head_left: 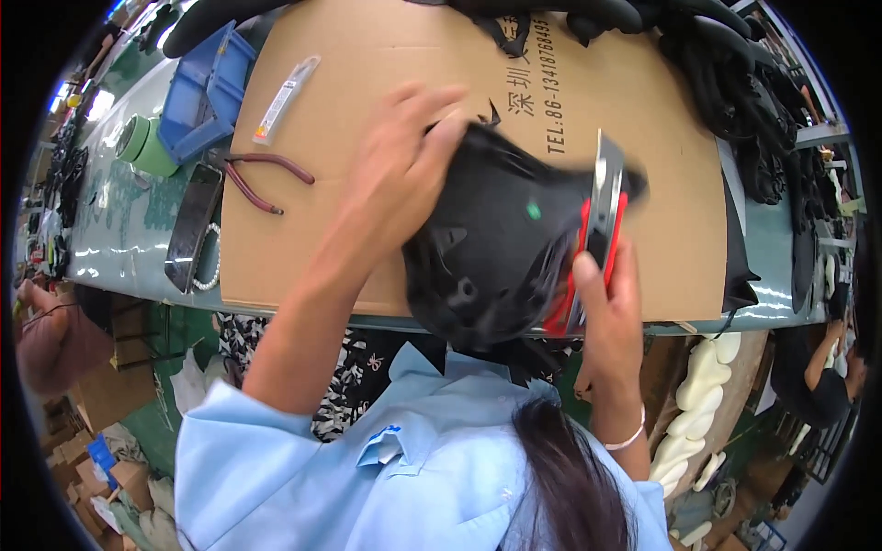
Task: Trimming excess material from bicycle saddles using a utility knife.
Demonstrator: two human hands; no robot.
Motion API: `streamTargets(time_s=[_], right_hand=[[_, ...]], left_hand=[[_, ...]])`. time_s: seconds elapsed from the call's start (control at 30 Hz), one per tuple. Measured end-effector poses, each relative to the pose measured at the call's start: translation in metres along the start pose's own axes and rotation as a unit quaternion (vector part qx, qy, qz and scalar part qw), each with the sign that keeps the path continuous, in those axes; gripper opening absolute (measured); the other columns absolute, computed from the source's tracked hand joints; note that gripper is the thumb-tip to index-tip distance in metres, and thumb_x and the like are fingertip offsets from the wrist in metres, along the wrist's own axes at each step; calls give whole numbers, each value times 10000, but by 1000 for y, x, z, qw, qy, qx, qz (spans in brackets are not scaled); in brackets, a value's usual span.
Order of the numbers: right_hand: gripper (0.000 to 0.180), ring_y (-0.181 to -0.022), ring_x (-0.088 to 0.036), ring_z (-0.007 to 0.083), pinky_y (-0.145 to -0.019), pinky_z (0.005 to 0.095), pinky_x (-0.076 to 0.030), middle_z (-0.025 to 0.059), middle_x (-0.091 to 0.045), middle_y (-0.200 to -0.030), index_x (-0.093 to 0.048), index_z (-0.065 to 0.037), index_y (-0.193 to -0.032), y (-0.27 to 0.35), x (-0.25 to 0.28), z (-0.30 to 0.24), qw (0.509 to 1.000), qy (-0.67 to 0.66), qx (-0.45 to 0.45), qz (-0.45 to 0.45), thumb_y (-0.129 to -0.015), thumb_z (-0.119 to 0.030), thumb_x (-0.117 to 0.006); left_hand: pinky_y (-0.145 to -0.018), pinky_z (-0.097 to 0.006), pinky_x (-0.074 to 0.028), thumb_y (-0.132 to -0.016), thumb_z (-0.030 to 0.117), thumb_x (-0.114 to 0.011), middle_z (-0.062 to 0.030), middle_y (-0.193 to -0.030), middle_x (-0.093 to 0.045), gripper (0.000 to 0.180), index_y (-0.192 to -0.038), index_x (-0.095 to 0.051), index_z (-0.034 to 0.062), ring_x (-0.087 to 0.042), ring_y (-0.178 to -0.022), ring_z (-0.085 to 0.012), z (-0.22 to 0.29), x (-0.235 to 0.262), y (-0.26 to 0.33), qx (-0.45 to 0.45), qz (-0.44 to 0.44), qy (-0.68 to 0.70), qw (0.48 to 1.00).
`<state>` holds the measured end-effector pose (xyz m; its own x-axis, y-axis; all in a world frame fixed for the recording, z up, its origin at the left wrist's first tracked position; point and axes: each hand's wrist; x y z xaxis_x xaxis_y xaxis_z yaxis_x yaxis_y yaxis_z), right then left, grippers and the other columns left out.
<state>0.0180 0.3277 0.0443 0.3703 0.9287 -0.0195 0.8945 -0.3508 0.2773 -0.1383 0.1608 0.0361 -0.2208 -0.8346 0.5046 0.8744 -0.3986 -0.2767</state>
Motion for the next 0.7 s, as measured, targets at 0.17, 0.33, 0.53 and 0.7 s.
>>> streamTargets(time_s=[0.17,0.33,0.53,0.7], right_hand=[[293,-766,-536,50,-653,181,-433,4,-583,-838,-539,-25,-1142,-57,8,-20,988,79,129,-36,-920,-190,-635],[347,-650,-561,98,-592,235,-467,56,-659,-826,-536,-35,-1200,-30,27,-31,980,194,54,-6,-908,-194,-636],[493,-548,-543,184,-521,289,-443,81,-583,-697,-529,-95,-1347,-3,63,-18,845,407,347,-13,-869,-102,-649],[560,-510,-512,196,-494,331,-429,58,-512,-647,-546,-184,-1356,1,50,-54,787,549,267,-91,-821,-84,-677]], left_hand=[[-905,-418,-404,-889,269,-639,-197,-994,-587,301,-1074,-633,31,-517,-1037,-305,41,3,56,8,118,-204,972],[-634,-370,-394,-839,363,-687,-58,-637,-544,361,-700,-602,41,-528,-638,-240,65,-55,44,34,-11,-164,986],[-678,-370,-340,-820,165,-658,-69,-671,-504,175,-710,-606,39,-478,-679,-231,55,-60,51,43,6,-27,999],[-679,-366,-338,-770,72,-627,-59,-695,-492,88,-698,-607,25,-469,-705,-229,50,-66,57,16,51,9,999]])
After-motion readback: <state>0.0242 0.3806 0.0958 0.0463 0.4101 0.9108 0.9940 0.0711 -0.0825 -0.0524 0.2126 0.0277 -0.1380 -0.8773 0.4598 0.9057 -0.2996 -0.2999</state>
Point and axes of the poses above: each hand's wrist, its own y-axis away from the middle knuckle, its own x-axis out of the back of the hand, z = x × y
